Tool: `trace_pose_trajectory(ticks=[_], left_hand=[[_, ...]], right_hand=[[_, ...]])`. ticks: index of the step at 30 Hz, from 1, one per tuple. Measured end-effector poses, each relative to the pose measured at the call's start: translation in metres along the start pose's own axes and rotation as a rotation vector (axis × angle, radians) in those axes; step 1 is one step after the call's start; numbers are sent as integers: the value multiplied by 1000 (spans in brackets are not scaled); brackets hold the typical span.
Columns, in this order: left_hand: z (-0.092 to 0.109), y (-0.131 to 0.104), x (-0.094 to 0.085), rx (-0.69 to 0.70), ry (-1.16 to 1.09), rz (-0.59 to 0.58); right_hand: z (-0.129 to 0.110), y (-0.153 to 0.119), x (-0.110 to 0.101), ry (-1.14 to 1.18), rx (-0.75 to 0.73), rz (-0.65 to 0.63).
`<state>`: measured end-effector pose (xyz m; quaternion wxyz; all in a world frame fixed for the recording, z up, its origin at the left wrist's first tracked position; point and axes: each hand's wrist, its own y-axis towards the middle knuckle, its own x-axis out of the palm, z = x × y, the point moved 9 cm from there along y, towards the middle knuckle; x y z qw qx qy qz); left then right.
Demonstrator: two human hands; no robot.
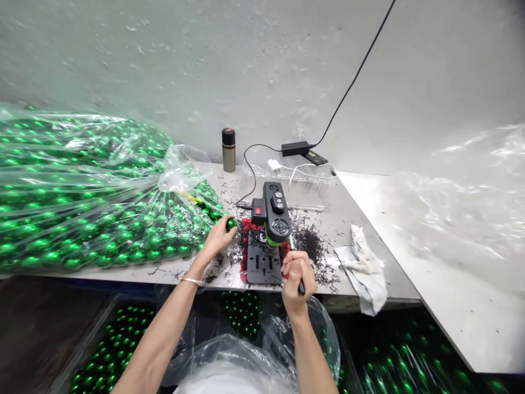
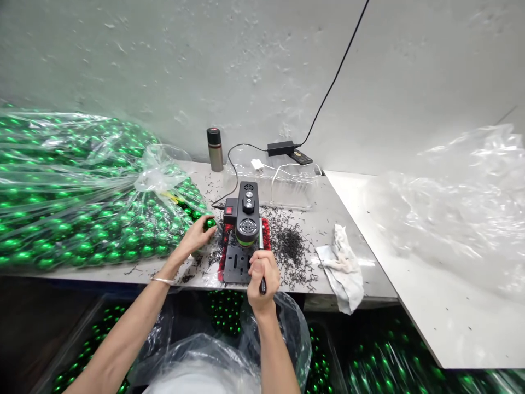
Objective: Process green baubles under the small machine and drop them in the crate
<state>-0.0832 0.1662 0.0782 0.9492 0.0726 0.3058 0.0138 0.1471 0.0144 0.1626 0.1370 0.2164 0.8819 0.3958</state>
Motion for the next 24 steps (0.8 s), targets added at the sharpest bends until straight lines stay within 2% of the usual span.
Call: trace_pose_trajectory(ticks=[3, 5, 8, 10, 14, 18, 21, 24], left_hand=[[-14, -33, -2, -223, -483, -38], [-14, -60, 4, -307, -671, -45], [-10, -96, 26, -410, -849, -77], [-5, -109, 44, -470, -959, -106], [-3, -115, 68, -568, -1124, -93], [-8, -109, 78, -625, -1178, -99], [-12, -103, 82, -570, -1062, -123], [-13, -93, 83, -415, -774, -144]], right_hand=[[3, -2, -1, -8, 18, 10], [4, -3, -2, -12, 32, 16], [1, 0, -2, -13, 45, 21], [-2, 6, -3, -21, 69, 25], [-14, 26, -3, -46, 127, 32], [-26, 45, -1, -40, 132, 14], [-31, 52, 1, -53, 116, -2], [-32, 54, 1, -56, 96, -15]])
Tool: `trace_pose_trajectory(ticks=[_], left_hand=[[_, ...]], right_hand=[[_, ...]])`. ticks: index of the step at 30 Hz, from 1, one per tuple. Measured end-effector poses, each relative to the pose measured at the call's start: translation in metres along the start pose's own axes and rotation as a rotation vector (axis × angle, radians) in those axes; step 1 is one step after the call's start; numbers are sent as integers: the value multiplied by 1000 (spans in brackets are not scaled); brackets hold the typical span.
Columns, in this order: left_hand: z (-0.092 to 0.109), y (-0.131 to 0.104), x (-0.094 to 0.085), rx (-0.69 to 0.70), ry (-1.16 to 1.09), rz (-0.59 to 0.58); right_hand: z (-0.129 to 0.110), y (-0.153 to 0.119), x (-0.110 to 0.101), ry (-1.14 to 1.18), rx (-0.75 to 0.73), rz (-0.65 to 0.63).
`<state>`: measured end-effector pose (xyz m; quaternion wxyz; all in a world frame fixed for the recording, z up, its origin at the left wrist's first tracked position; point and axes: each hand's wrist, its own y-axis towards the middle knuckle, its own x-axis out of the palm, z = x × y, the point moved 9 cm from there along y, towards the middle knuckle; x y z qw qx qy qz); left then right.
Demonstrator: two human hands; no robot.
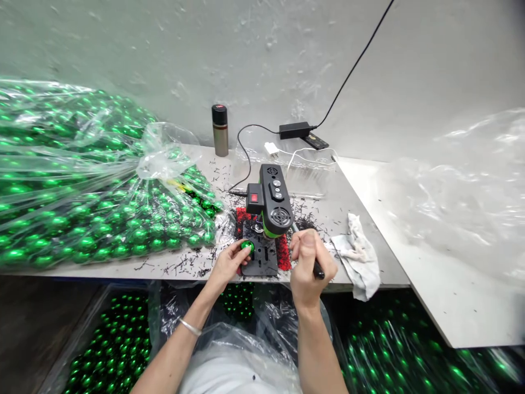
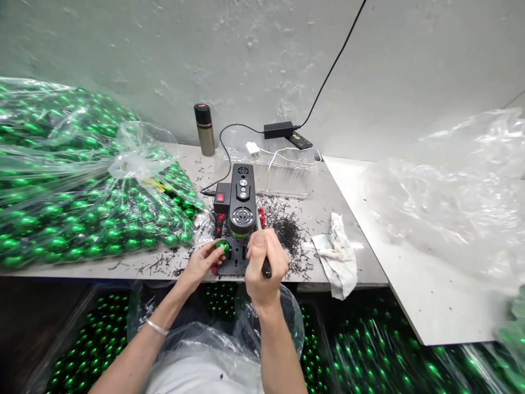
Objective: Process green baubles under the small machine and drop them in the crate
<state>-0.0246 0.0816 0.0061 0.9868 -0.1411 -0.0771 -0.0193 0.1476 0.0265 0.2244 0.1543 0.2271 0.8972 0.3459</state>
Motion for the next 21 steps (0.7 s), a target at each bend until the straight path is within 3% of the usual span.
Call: trace_pose_trajectory(ticks=[5, 11, 15, 21], left_hand=[[21, 4, 15, 343, 526, -27], [42, -2, 37, 650, 847, -116], [42, -8, 47, 763, 935, -174], [38, -8, 45, 792, 968, -41]], right_hand=[[-1, -1, 0, -2, -23, -11], [0, -6, 0, -22, -24, -2], [2, -9, -1, -29, -22, -2], [8, -15, -3, -26, -16, -30]])
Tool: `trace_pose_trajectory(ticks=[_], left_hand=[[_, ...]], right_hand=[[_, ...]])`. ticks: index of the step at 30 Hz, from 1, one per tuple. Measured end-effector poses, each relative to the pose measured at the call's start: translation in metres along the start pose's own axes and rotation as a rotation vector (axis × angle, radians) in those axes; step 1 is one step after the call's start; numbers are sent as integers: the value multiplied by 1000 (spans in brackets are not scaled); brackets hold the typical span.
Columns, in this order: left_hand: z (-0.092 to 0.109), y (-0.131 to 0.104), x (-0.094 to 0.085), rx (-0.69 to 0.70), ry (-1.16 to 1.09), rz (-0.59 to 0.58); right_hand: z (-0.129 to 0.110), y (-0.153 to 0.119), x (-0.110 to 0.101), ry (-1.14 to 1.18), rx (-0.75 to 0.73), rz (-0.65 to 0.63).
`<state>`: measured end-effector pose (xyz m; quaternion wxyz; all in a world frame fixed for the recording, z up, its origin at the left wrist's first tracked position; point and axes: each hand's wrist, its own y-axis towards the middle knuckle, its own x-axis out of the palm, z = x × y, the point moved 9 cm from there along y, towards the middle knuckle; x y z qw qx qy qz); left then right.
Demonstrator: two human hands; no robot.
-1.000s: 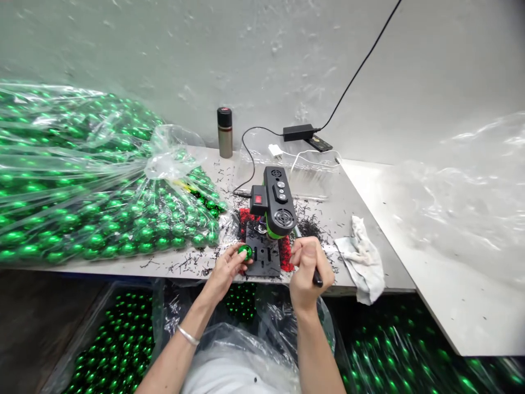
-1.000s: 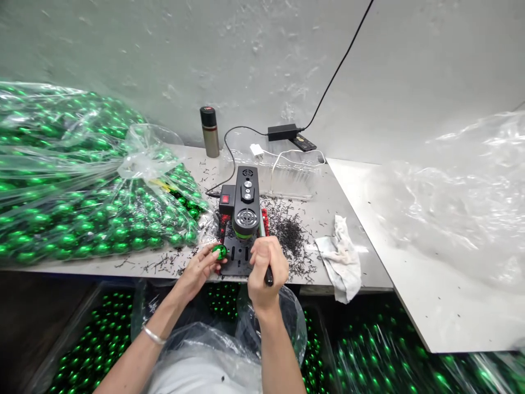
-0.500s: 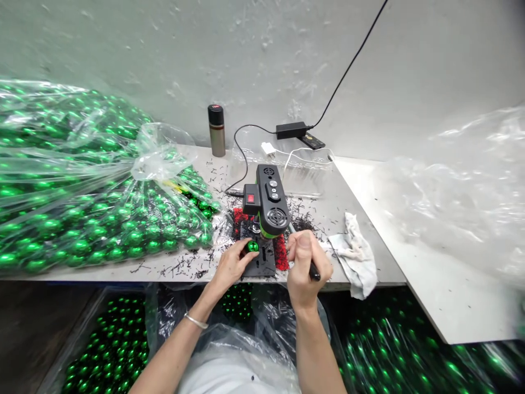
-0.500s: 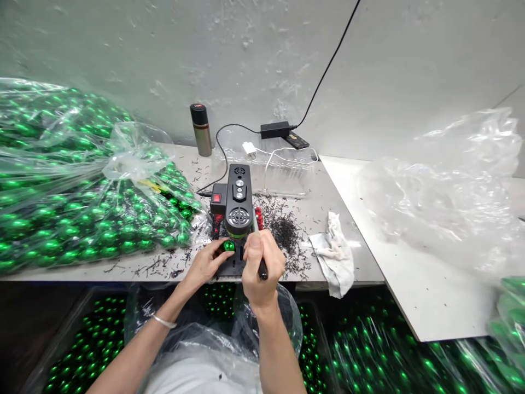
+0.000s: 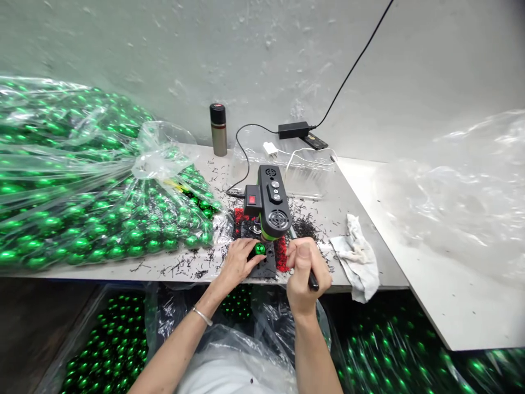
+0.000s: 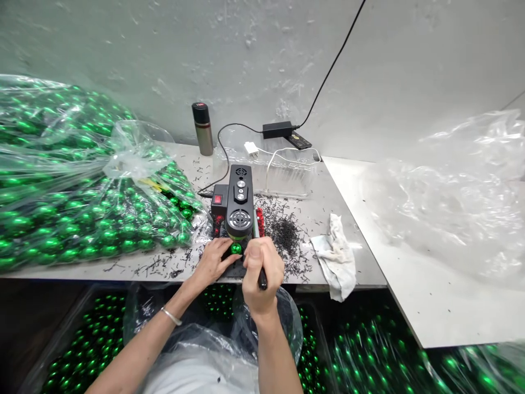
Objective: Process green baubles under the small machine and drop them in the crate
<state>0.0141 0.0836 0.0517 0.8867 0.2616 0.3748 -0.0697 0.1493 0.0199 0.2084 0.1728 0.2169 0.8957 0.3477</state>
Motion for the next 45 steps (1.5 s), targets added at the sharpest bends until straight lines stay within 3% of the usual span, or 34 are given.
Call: trace_pose_trajectory(ticks=[10, 16, 26, 32, 36, 39, 41, 43, 45], left_hand=[[-6, -3, 6, -67, -31, 1], [-6, -3, 6, -79, -45, 0], [-3, 0, 5, -62, -86, 2], [-3, 7, 5, -94, -110, -12], [-3, -1, 2, -138, -166, 17], [-2, -26, -6, -155, -192, 38], [0, -42, -14, -129, -172, 5], [-2, -45, -31, -105, -113, -11], [-16, -29, -59, -129, -18, 47]], right_hand=[[35, -51, 9, -14, -231, -7], [53, -63, 12, -9, -247, 68], [59, -65, 13, 3, -262, 60], [37, -56, 15, -49, -417, -17], [23, -28, 4, 63, -231, 37], [18, -9, 2, 100, -20, 47], [15, -5, 3, 115, 28, 35], [14, -6, 4, 128, 31, 43], [17, -10, 4, 135, 28, 62]])
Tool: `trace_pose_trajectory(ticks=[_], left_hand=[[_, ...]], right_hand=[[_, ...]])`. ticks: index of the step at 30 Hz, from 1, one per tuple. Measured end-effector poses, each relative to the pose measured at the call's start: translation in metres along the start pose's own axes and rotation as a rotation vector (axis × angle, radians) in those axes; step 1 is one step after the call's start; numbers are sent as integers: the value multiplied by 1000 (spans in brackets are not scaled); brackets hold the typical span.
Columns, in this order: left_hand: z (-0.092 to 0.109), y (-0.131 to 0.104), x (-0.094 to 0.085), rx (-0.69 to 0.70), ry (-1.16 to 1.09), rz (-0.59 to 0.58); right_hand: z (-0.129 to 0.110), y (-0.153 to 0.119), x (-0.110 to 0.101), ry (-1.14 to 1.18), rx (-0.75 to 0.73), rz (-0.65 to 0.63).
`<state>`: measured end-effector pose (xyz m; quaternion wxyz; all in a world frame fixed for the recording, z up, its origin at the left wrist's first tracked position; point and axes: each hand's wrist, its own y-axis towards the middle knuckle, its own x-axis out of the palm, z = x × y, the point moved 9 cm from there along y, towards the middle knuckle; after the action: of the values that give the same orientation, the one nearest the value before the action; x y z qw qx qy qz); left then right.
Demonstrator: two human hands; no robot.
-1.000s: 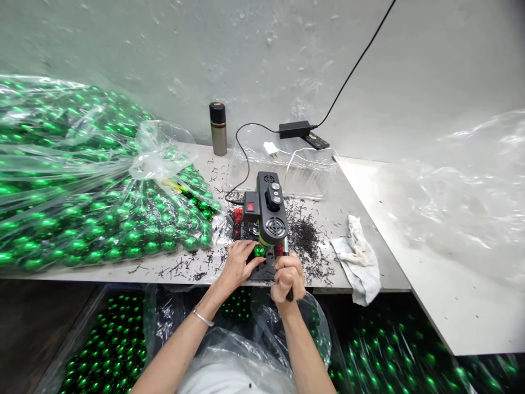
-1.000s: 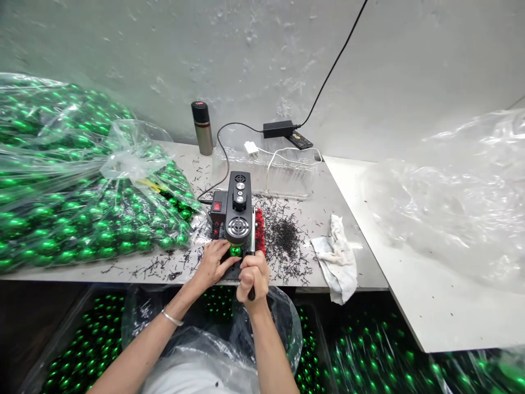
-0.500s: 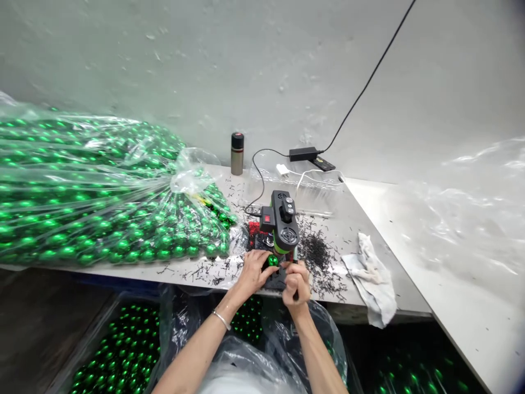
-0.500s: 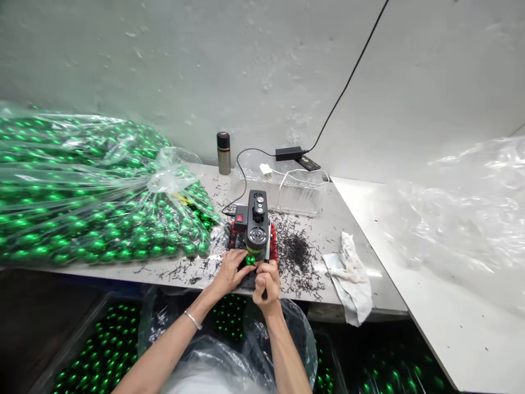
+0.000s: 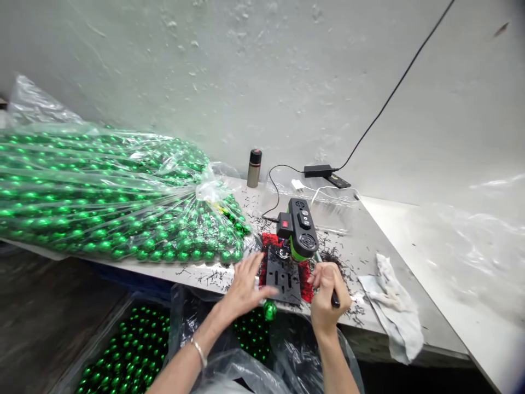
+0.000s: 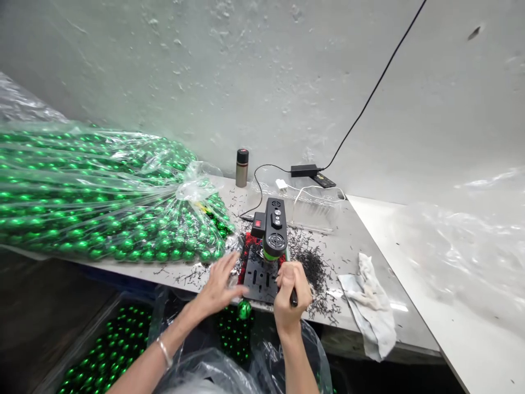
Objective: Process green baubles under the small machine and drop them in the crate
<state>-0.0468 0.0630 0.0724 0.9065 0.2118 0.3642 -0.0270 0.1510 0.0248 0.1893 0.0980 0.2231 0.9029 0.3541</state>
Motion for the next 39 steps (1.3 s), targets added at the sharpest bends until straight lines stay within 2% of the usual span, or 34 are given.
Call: trace_pose_trajectory(ticks=[2, 4, 6, 9, 13, 14, 16, 19, 20, 22, 25, 27, 30, 32, 39], left_hand=[[-17, 33, -29, -57, 94, 89], [-39, 68, -44, -156, 181, 89], [-56, 94, -49, -194, 192, 81], [-71, 107, -45, -203, 155, 52], [-74, 99, -44, -202, 80, 19], [-72, 95, -44, -210, 17, 6], [-67, 84, -41, -261, -251, -34], [-54, 59, -18, -396, -789, -118], [-49, 51, -8, -432, -894, -134], [-41, 35, 12, -483, -954, -157], [-32, 23, 36, -469, -770, -171], [-23, 24, 43, -368, -582, -158], [-6, 30, 44, -204, -357, -127], [-1, 31, 45, -169, -242, -136], [19, 36, 51, -52, -20, -296]], right_hand=[[2, -4, 0, 2, -9, 12], [3, -6, 0, -4, -16, 8], [3, -7, 1, -12, -16, -1], [4, -7, 0, -14, -16, 7], [6, -9, -2, -15, -29, 26], [6, -10, -2, -17, -34, 25], [7, -11, -2, -20, -44, 25], [7, -13, -2, -22, -63, 28], [7, -13, -2, -25, -66, 26], [7, -13, -2, -41, -69, 12], [6, -13, -1, -78, -81, -21], [4, -12, -1, -76, -103, -37], [0, -12, 0, -51, -133, -47], [-2, -11, 0, -47, -146, -51], [-3, -14, 0, -82, -161, -51]])
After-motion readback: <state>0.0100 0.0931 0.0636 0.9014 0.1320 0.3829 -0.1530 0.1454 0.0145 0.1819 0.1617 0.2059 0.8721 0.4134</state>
